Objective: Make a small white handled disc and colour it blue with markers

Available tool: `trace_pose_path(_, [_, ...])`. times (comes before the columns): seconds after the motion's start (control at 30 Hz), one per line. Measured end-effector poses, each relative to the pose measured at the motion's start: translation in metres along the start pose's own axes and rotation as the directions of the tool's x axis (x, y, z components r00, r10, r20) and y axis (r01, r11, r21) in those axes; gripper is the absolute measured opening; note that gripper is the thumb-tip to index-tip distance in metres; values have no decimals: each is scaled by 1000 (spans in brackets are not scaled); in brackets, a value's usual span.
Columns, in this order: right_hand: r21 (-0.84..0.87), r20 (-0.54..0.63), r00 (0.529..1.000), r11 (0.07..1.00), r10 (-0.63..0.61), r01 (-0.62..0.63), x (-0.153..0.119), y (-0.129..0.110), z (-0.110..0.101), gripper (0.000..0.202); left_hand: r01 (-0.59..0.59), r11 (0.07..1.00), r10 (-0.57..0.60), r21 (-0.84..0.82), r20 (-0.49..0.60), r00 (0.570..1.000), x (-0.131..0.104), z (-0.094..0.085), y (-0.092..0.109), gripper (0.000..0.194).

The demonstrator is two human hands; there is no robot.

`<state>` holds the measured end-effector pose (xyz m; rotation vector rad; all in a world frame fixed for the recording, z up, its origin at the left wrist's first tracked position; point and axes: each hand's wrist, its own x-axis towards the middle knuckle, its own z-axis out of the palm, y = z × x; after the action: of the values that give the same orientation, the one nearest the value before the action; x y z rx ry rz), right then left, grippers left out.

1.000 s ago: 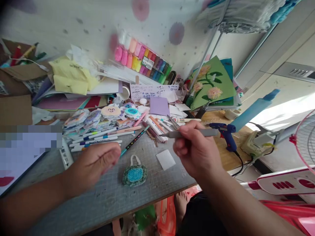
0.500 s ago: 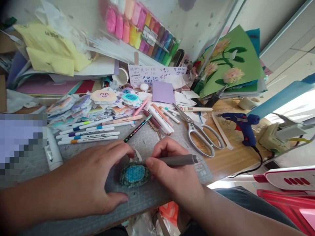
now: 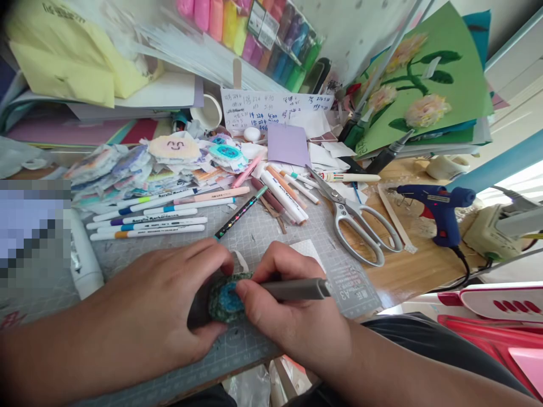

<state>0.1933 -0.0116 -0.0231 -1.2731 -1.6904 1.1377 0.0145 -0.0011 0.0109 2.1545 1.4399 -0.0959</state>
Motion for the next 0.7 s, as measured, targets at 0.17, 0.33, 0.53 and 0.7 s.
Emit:
trace_pose_path(0.17, [-76,5,1000,997,-11,12,0,-5,-2,23,-3,1000,3,16,-11,1000,1,2,-1,23])
trace_pose_path(0.33, [-54,34,999,998,15,-13,-1,-5,-4,24,-10,999,10,32,-19,1000,-1,2,-2,24])
trace_pose_path(0.53, [-5,-2,999,999,48,-48,0,-2,-1,24,-22,1000,22,20,-16,1000,1,3,-1,23])
trace_pose_path(0.7, [-7,-18,996,996,90,-90,2,-4,-1,25,-41,999,41,13,-18,999,1,1,-1,21])
